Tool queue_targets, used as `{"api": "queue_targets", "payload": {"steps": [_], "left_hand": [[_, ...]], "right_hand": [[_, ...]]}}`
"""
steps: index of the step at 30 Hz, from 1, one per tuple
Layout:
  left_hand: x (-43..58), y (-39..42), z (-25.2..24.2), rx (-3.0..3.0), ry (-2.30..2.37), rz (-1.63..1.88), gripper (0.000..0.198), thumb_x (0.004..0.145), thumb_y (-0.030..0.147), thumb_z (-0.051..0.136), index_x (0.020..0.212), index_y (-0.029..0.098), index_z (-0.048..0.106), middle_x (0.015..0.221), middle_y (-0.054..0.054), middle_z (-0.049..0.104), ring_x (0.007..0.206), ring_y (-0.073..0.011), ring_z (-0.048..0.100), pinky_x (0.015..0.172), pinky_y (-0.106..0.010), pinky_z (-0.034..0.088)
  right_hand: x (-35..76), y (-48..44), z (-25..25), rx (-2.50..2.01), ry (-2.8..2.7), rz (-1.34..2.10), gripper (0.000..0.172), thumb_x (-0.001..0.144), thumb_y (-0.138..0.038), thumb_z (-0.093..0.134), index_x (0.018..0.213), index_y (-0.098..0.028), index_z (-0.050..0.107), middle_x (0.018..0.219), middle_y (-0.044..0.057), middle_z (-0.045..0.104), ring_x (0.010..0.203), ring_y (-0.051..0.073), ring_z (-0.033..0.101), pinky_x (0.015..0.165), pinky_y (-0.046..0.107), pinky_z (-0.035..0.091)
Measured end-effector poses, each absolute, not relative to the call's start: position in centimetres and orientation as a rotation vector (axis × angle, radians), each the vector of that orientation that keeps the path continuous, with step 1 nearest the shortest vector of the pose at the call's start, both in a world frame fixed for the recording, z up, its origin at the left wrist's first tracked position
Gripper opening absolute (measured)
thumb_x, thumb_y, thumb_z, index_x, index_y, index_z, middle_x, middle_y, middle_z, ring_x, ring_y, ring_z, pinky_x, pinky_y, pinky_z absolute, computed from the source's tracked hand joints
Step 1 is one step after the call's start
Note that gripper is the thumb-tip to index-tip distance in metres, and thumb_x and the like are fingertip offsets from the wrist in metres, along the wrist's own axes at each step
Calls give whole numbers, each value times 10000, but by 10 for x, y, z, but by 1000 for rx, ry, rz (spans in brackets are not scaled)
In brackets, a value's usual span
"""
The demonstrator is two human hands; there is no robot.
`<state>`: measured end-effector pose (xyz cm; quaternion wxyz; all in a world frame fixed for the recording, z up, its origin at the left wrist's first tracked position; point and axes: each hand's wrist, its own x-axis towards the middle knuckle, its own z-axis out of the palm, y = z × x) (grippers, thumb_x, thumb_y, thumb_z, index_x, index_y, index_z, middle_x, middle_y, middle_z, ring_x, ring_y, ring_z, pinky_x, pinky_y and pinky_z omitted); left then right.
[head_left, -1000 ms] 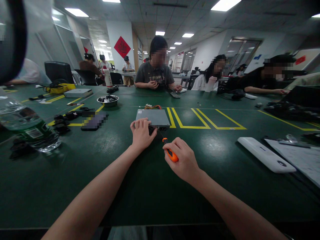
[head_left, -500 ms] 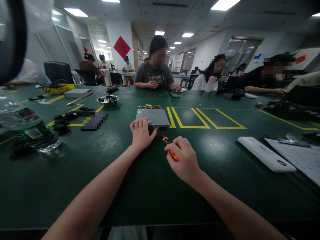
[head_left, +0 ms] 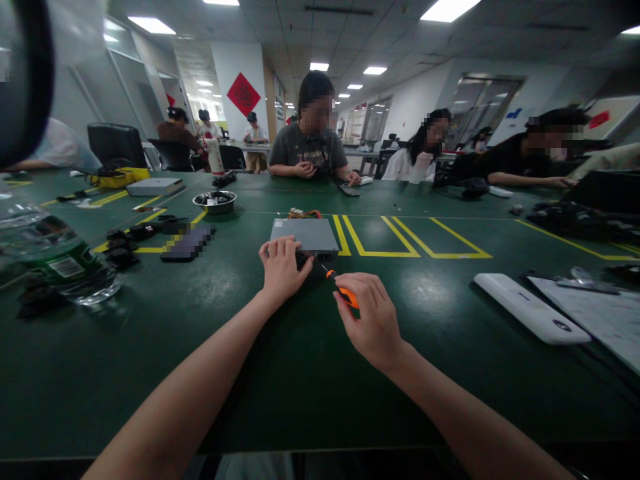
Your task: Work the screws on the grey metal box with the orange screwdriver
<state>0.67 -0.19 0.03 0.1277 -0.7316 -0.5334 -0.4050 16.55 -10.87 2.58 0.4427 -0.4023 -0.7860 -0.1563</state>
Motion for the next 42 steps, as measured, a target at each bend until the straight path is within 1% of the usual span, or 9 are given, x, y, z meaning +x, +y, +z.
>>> {"api": "queue_targets", "payload": {"steps": [3,8,15,18,21,24,28,35,42], "left_hand": [[7,-2,0,-2129,-1553,-1180,307,756,394,543,997,214,480,1157,-93,515,1095,-279,399,958,-464,229],[7,-2,0,-2106,-1551,-1167,317,756,402,544,994,205,474,1155,-92,518,1096,-276,403,958,-458,237],[7,-2,0,-2108,-1552,-1169,304,752,398,551,989,220,480,1153,-90,523,1092,-280,409,957,-460,233],[7,-2,0,-2104,-1552,-1177,297,753,386,552,990,223,480,1149,-87,525,1095,-278,409,957,-460,230],[8,-1,-1,-2101,-1550,-1174,298,753,387,552,990,221,479,1153,-86,523,1094,-279,408,957,-460,233],[7,-1,-1,-2103,-1543,-1172,305,754,395,551,992,219,479,1156,-85,521,1089,-278,410,958,-457,238],[7,-1,-1,-2110,-1545,-1185,307,753,392,552,993,213,482,1156,-90,517,1095,-277,406,963,-461,234],[7,-2,0,-2109,-1552,-1159,307,760,400,544,991,210,482,1160,-86,517,1092,-271,408,959,-453,242],[7,-1,0,-2106,-1554,-1155,319,758,408,545,994,205,477,1160,-85,521,1094,-269,407,957,-454,241]], "right_hand": [[164,-109,26,-957,-1995,-390,233,814,-78,438,1007,-200,487,989,65,577,962,179,522,823,355,470],[165,-107,27,-1080,-1961,-464,172,826,-191,487,996,-185,514,968,93,525,883,182,534,710,326,496],[163,-104,18,-945,-2042,-501,315,810,-59,406,1097,-183,442,1044,106,517,981,179,522,777,327,500],[163,-104,19,-974,-2056,-538,237,812,-110,443,1030,-193,482,1072,110,504,1016,199,504,788,351,492],[165,-104,24,-1053,-2009,-613,155,816,-194,500,968,-204,523,981,98,532,915,202,517,731,354,493],[165,-105,24,-1008,-2019,-636,202,818,-126,477,1008,-187,502,900,83,547,836,173,523,696,311,498],[162,-105,20,-878,-2081,-559,300,800,-40,433,1075,-160,441,999,104,547,961,182,520,796,320,492],[166,-103,24,-1033,-2000,-582,196,808,-164,515,1000,-177,483,977,102,531,904,188,528,742,332,501],[162,-103,15,-903,-2101,-534,268,811,-52,423,1050,-164,466,1004,99,543,953,176,532,782,315,506]]}}
